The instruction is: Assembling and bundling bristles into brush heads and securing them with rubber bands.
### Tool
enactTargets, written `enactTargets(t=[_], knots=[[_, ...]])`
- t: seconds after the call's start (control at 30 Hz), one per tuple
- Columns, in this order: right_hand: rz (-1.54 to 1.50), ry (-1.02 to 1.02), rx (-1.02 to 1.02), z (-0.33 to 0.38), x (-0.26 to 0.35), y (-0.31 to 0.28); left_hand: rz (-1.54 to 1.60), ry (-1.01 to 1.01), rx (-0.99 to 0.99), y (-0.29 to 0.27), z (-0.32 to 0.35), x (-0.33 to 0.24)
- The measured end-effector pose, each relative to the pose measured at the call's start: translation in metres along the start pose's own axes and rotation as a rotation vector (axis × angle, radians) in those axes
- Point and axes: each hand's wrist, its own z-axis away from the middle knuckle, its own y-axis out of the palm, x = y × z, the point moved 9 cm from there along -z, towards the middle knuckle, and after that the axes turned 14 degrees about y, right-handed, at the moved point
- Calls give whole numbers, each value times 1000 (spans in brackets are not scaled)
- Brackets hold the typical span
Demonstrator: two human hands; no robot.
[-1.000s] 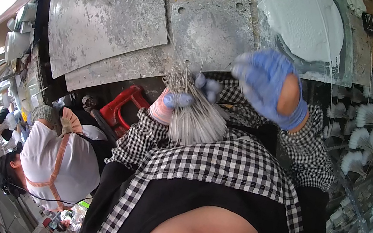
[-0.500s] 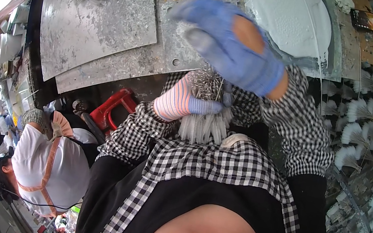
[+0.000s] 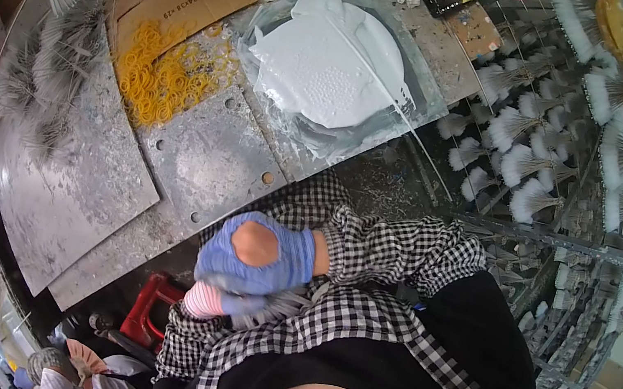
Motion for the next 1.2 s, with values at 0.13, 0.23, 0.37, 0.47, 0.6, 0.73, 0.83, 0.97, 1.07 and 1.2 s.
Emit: enactTargets(t=[0.13,0.23,0.37,0.47,0.6,0.73,0.83,0.97,1.07,1.2], knots=[[252,-88,209,-30,59,12,-16,-21,-111,-21,16,-15],[106,-180,151,-71,101,-2,-47,-35,-270,-30,-48,-20],[455,-160,-12,-106,91,-38,17,-6,-329,-51,-132,2],[976,149,252,-129,-2,-9,-8,-20,-464,-108,-55,-18],[729,52,224,-134,-1,5,28,-25,-587,-110,-60,-17],[600,-271,-71,-119,73,-23,49,-3,-724,-118,-47,-29],[604,75,193,-134,10,-23,58,0,-829,-129,-66,-29],[512,100,-167,-111,40,-75,93,3,-954,-137,-44,-39],[248,-64,-234,-78,-19,-56,164,232,-1023,-137,-48,-40],[301,171,-191,-68,-92,-44,-536,-8,-472,-140,-27,31]])
